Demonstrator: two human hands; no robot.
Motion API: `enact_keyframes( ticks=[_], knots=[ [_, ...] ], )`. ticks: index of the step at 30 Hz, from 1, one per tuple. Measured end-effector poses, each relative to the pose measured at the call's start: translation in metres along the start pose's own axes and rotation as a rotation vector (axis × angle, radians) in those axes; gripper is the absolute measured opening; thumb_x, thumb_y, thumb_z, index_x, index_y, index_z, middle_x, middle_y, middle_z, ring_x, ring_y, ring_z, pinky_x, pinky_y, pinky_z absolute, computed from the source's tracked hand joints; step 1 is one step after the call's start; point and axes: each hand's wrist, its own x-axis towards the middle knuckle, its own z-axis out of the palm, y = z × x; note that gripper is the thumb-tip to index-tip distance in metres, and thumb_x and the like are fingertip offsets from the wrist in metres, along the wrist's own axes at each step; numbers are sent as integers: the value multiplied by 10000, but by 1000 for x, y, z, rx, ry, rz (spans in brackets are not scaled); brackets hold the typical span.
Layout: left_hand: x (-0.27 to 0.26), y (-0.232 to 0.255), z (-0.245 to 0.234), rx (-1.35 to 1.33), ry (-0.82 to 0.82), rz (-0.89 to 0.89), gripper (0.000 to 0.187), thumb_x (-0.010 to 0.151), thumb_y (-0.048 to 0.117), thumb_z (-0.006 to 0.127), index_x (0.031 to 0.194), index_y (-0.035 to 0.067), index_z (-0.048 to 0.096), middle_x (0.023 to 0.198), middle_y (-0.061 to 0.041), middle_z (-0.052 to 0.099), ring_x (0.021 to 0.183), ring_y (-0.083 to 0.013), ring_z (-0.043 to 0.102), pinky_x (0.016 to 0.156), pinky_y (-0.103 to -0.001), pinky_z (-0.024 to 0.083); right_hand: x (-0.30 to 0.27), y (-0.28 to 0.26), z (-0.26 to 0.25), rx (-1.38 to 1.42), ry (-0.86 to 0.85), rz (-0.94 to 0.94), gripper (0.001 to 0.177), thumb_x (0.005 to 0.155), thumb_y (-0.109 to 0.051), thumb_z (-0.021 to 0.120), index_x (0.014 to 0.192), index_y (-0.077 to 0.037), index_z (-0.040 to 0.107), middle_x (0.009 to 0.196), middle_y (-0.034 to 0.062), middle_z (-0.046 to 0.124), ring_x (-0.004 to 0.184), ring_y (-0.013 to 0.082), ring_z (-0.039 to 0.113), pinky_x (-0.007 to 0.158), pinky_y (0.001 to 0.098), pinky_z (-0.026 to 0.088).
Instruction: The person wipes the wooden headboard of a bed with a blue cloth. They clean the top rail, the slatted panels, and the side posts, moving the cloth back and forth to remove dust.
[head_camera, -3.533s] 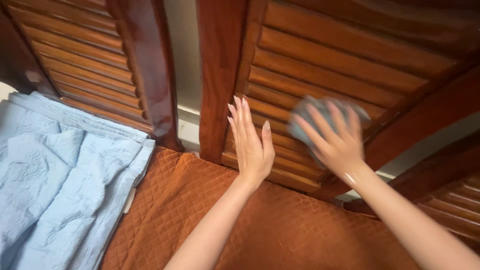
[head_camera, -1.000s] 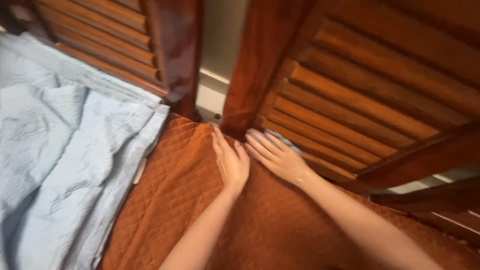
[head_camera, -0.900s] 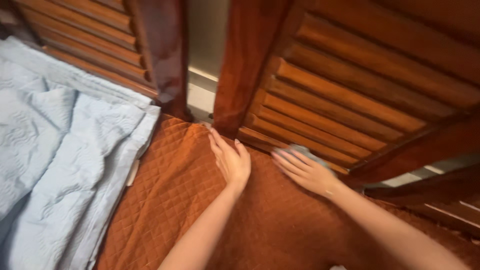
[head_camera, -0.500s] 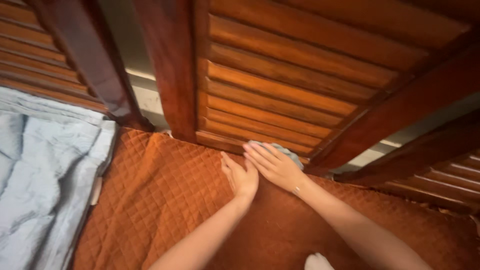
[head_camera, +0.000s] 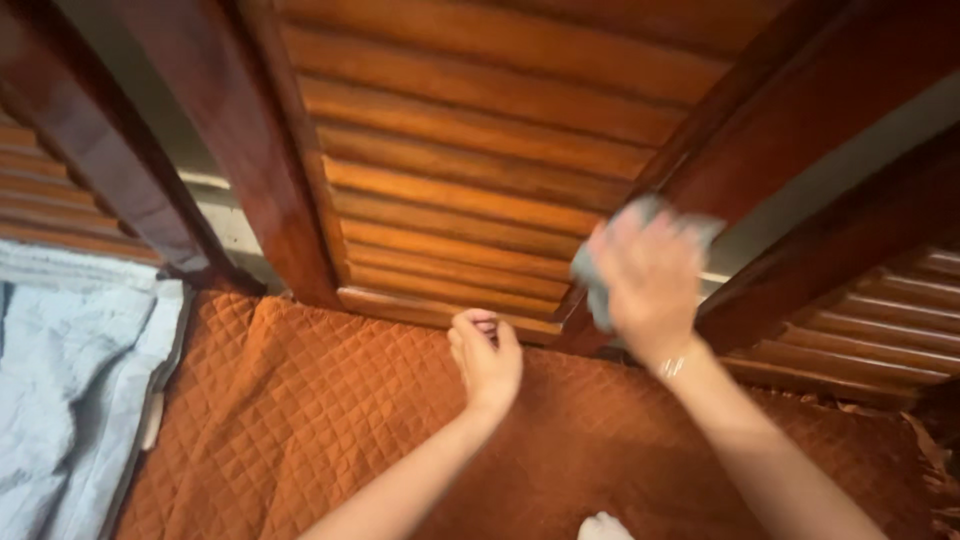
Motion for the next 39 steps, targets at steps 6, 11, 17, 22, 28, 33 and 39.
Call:
enact_keyframes(
  ticks=[6, 11, 17, 22, 28, 33, 39],
  knots=[
    [-18, 86, -13, -145, -55, 378, 285, 993, 78, 666, 1237, 15, 532, 1221, -173, 549, 1165, -309, 573, 1049, -443, 477, 63, 21, -16, 35, 251, 177, 673, 971, -175, 619, 1616, 14, 579, 1664, 337, 463, 1581, 525, 355, 1292, 679, 281],
    [-22, 138, -44, -84, -34, 591, 412, 1002, 71, 667, 1375, -10, 512, 1389, -225, 531, 1355, -386, 495, 1172, -500, 389, 31, -18, -11, 2, 172, 10, 575, 939, -68, 608, 1512, -48, 650, 1578, 292, 587, 1459, 440, 568, 1223, 557, 418],
    [-13, 205, -69, -28, 44, 871, 575, 1007, 55, 653, 1534, -9, 432, 1635, -264, 377, 1595, -492, 300, 1304, -592, 263, 129, 17, -62, -4, 323, 2, 581, 935, -61, 675, 1514, -24, 677, 1599, 299, 553, 1490, 435, 539, 1259, 555, 410],
    [-7, 257, -67, -118, 118, 937, 586, 1037, 56, 656, 1567, -7, 414, 1677, -269, 344, 1634, -497, 279, 1338, -605, 252, 188, 38, -91, -75, 450, 6, 548, 996, -52, 726, 1533, -162, 726, 1645, 186, 547, 1545, 360, 483, 1292, 516, 390],
    [-11, 300, -78, -134, 170, 976, 602, 1048, 67, 652, 1590, -7, 400, 1700, -269, 332, 1648, -491, 266, 1362, -600, 233, 144, 35, -86, -48, 365, -20, 527, 989, -140, 723, 1511, -217, 727, 1659, 204, 490, 1532, 377, 444, 1267, 545, 361],
    [-12, 338, -83, -193, 225, 953, 600, 1096, 92, 628, 1628, -10, 368, 1724, -267, 316, 1675, -470, 251, 1391, -580, 217, 197, 66, -116, 62, 479, 34, 551, 1041, -44, 692, 1573, -188, 701, 1728, 229, 395, 1651, 418, 337, 1414, 596, 274],
    [-15, 360, -78, -299, 256, 888, 582, 1131, 120, 600, 1643, -13, 355, 1740, -257, 309, 1699, -457, 241, 1409, -571, 200, 222, 65, -126, -55, 489, -100, 505, 1033, -80, 718, 1517, -214, 770, 1680, 152, 524, 1626, 363, 349, 1369, 539, 241]
  ],
)
